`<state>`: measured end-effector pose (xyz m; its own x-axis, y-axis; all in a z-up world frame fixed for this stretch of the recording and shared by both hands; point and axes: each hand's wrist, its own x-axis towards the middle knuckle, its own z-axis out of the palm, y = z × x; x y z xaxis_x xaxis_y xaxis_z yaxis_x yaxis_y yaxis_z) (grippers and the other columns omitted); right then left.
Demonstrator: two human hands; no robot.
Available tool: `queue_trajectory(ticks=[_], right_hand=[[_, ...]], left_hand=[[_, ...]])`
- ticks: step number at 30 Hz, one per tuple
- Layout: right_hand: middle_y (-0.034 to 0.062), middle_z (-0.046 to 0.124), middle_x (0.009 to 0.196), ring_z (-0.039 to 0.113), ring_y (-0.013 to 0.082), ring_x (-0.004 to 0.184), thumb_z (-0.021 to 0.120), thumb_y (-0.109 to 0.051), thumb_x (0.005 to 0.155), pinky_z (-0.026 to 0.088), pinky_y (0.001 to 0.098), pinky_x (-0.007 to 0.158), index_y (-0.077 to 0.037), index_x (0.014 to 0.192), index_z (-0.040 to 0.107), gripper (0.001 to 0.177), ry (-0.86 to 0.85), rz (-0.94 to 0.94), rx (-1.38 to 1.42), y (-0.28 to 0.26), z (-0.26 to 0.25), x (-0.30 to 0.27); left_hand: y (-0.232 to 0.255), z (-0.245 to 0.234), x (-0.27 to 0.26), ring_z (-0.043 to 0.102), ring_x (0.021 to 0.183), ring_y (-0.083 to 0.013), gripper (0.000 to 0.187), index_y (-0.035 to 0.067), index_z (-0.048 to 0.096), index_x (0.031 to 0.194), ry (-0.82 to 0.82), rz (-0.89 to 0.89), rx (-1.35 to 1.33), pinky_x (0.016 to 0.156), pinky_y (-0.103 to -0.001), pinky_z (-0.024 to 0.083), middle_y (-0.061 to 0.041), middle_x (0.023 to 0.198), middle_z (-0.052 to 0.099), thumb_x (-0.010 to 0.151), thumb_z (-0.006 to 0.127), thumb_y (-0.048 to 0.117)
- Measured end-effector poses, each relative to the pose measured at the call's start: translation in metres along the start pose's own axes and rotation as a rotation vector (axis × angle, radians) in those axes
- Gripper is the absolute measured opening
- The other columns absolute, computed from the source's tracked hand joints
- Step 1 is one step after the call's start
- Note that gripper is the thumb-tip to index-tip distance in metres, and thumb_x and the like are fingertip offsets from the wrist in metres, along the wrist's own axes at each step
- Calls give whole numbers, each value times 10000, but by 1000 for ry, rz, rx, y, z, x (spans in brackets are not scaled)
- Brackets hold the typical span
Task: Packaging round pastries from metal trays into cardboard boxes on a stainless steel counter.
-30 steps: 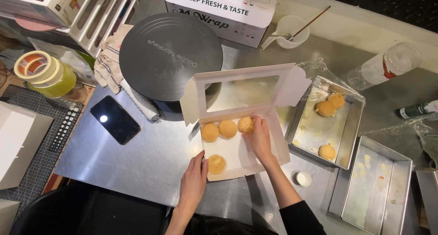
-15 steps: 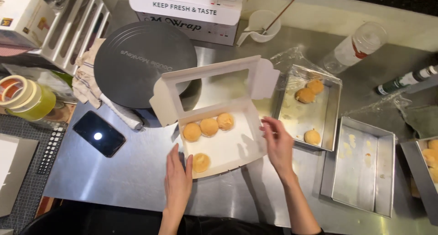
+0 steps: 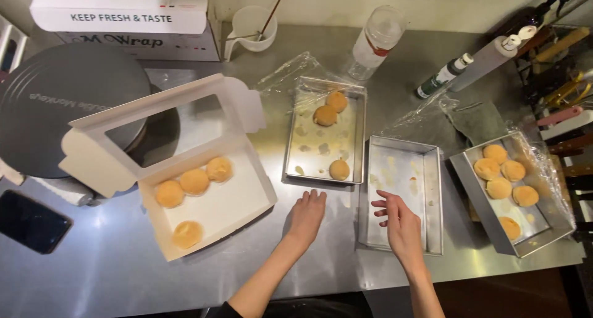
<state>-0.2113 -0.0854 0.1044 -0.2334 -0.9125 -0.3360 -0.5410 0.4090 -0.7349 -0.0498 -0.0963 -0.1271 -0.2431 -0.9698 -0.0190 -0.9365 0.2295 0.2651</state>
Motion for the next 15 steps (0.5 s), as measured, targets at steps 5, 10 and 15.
queue_trajectory(ticks=[5,10,15], right_hand=[[55,793,1077,735,168,903,452,-320,1043,606,323,776,-124,1290,679,389,22,-106,29,13,-34,51],[29,800,1050,750,150,932,532,-312,1003,634,310,775,-141,1276,673,351,38,-159,23,23,-50,112],[62,749,1194,666,219,1066,529,-274,1047,529,357,861,-76,1236,701,323,-72,-644,-205,6,-27,191]], left_hand=[[1,34,6,639,889,-295,412,123,612,984,-35,-48,-17,634,-410,547,-78,949,631,649,772,-54],[-1,33,-11,623,805,-287,287,102,587,896,-45,-17,35,544,-421,546,-81,872,588,725,623,-126],[-8,36,-21,626,817,-297,298,112,576,956,-136,-62,44,540,-448,552,-83,888,615,756,639,-101]])
